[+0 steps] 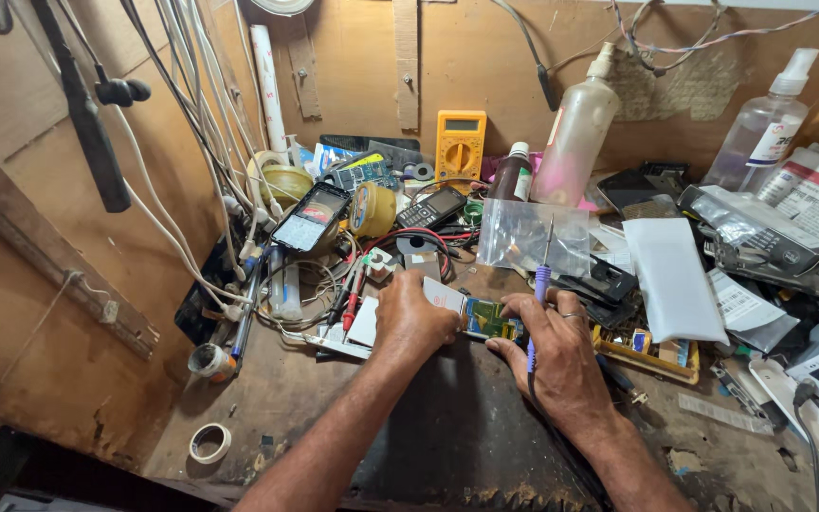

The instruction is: The person uses a soldering iron to work on a small circuit board, then places it into a clear plastic bag. They handle a small white rectangular device and a black rectangular component, positioning them on the workbench. The person continues to solder connections on the circuit board while holding it steady.

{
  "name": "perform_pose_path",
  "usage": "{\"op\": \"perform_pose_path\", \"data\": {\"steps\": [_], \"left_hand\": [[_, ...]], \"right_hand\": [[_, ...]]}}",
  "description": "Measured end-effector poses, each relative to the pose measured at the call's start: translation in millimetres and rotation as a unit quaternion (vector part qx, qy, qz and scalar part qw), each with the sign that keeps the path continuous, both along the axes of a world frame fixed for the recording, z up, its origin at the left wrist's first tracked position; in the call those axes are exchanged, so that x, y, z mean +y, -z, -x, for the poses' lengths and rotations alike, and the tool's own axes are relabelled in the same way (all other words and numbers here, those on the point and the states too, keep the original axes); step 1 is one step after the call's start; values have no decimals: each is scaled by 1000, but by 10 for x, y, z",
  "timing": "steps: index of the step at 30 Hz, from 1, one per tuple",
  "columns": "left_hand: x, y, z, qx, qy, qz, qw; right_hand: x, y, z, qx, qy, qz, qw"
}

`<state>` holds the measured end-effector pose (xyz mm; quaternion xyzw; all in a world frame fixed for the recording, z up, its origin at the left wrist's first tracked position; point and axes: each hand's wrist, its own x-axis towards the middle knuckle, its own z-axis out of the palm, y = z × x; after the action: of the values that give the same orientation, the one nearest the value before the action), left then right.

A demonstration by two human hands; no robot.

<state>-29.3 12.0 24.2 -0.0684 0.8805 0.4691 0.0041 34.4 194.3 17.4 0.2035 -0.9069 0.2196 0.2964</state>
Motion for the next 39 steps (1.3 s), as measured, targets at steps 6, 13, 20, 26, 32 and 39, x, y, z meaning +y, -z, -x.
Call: {"op": "perform_pose_path", "data": {"steps": [6,13,20,26,32,39], "left_hand": [[43,-41,35,-15,-7,27,1000],[54,-35,49,-18,-9,18,1000],[97,-62,33,-37,-19,-7,999],[80,-86,18,-44,-27,-4,999],[89,-116,45,-65,-15,14,998],[79,-143,67,-53,13,33,998]], "right_hand": [[0,-10,-2,-1,4,1,1000],[-3,-19,-25,2,-2,-1,1000],[1,-17,-22,-5,0,-3,1000],[0,-9,-20,-9,-4,-2,1000],[-6,-22,-24,2,-3,-1,1000],[-11,-36,-43,9,-2,-6,1000]]}}
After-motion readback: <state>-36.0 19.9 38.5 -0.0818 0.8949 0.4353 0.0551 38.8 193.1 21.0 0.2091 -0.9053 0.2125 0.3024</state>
